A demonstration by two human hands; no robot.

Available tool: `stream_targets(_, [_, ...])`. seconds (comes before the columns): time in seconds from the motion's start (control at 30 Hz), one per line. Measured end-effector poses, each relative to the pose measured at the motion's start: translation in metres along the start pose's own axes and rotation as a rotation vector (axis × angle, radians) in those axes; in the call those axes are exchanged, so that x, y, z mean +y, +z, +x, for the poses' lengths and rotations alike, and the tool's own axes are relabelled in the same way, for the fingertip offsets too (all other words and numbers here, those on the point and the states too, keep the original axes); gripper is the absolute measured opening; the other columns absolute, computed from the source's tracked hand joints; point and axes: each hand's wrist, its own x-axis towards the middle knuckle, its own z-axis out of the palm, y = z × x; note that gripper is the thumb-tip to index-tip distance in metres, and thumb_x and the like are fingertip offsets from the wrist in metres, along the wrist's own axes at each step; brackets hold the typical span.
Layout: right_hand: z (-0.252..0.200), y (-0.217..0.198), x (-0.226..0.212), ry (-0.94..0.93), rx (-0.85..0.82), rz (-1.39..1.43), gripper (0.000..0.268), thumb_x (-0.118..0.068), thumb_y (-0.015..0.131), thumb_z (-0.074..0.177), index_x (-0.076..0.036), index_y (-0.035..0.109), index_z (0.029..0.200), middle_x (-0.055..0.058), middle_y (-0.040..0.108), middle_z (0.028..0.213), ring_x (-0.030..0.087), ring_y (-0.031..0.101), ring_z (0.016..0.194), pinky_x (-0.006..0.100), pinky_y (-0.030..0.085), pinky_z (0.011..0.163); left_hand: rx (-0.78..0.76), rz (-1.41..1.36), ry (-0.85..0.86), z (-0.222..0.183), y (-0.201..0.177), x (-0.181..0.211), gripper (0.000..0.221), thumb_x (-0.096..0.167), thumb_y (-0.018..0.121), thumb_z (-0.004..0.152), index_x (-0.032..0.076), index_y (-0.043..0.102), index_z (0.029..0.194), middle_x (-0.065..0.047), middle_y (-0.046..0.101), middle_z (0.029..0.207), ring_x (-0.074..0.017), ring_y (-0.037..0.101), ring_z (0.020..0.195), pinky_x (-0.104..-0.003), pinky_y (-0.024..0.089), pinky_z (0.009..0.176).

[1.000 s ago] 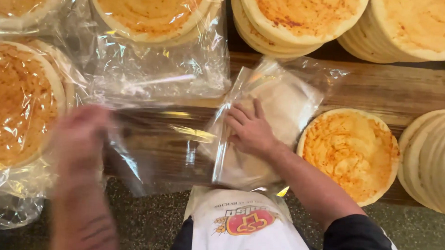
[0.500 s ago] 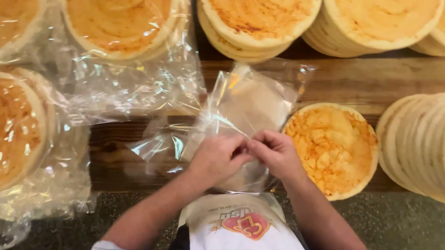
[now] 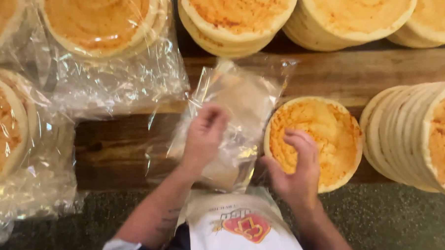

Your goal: The person places round flatbreads into clear plastic bags on a wooden table. They open each bag, insert a flatbread, and set the filled bag aside. The process repeats with multiple flatbreads and bags.

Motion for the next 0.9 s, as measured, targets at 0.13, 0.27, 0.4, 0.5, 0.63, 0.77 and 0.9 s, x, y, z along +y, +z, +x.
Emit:
stream_targets(0.13, [0.034, 0.019, -0.008, -0.460, -0.143, -0.254, 0.036, -0.035, 0.072, 0.082, -0.007, 0.057, 0.100, 0.012, 0.060, 0.095, 0.035, 0.062, 0.094, 0.049, 0.050, 0.093, -0.533, 0.438, 0.260, -0.023, 0.009, 0.040, 0.009, 0.018, 0.074, 0.091, 0.018, 0.068, 0.098, -0.002, 0.069, 0.076, -0.0205, 0.069, 0.069, -0.034, 0.059, 0.063])
stream_targets(0.27, [0.028, 0.015, 0.010, -0.427, -0.160, -0.535, 0.023, -0.022, 0.070, 0.075, -0.020, 0.049, 0.067, 0.001, 0.048, 0.056, 0.024, 0.059, 0.051, 0.038, 0.050, 0.056, -0.487, 1.436, 0.703, -0.018, -0.022, 0.013, 0.020, 0.014, 0.055, 0.091, 0.024, 0.059, 0.108, 0.000, 0.061, 0.070, -0.0254, 0.069, 0.052, -0.043, 0.056, 0.048])
stream_targets(0.4, [0.024, 0.005, 0.010, -0.386, -0.162, -0.563, 0.022, -0.018, 0.069, 0.067, -0.018, 0.047, 0.062, 0.001, 0.055, 0.067, 0.026, 0.063, 0.064, 0.038, 0.051, 0.062, -0.125, 1.600, 0.935, -0.005, -0.030, 0.008, 0.016, 0.012, 0.062, 0.079, 0.023, 0.063, 0.091, 0.002, 0.058, 0.074, -0.0195, 0.065, 0.050, -0.036, 0.053, 0.046])
stream_targets(0.5, [0.032, 0.004, -0.004, -0.231, -0.131, -0.321, 0.028, -0.012, 0.071, 0.072, -0.015, 0.044, 0.063, -0.003, 0.065, 0.083, 0.025, 0.066, 0.072, 0.033, 0.052, 0.065, 0.025, 1.611, 0.834, 0.004, -0.042, 0.022, 0.020, 0.014, 0.062, 0.078, 0.019, 0.064, 0.097, 0.000, 0.058, 0.078, -0.0225, 0.066, 0.053, -0.039, 0.052, 0.044])
stream_targets(0.63, [0.059, 0.012, -0.032, 0.128, -0.379, 0.035, 0.025, -0.008, 0.070, 0.083, -0.012, 0.047, 0.093, 0.013, 0.071, 0.081, 0.036, 0.070, 0.080, 0.045, 0.052, 0.070, -0.062, 1.578, 0.836, 0.015, -0.019, 0.007, 0.010, 0.016, 0.059, 0.077, 0.021, 0.061, 0.085, 0.003, 0.059, 0.068, -0.0233, 0.068, 0.057, -0.040, 0.053, 0.047])
stream_targets(0.77, [0.058, 0.027, 0.015, -0.091, -0.755, -0.756, 0.030, -0.026, 0.065, 0.084, -0.026, 0.053, 0.112, 0.010, 0.072, 0.072, 0.036, 0.076, 0.072, 0.052, 0.058, 0.071, -0.298, 1.671, 0.524, 0.034, -0.015, 0.060, 0.019, 0.008, 0.055, 0.085, 0.013, 0.063, 0.100, -0.010, 0.072, 0.075, -0.0356, 0.075, 0.072, -0.055, 0.058, 0.061])
stream_targets(0.9, [0.129, 0.007, 0.028, -0.298, -0.469, -1.049, 0.019, -0.026, 0.059, 0.083, -0.024, 0.052, 0.100, 0.006, 0.066, 0.060, 0.032, 0.075, 0.060, 0.047, 0.055, 0.056, -0.276, 1.700, 0.328, 0.104, -0.025, 0.092, 0.022, 0.020, 0.054, 0.086, 0.015, 0.056, 0.107, -0.012, 0.072, 0.080, -0.0413, 0.075, 0.079, -0.061, 0.054, 0.063])
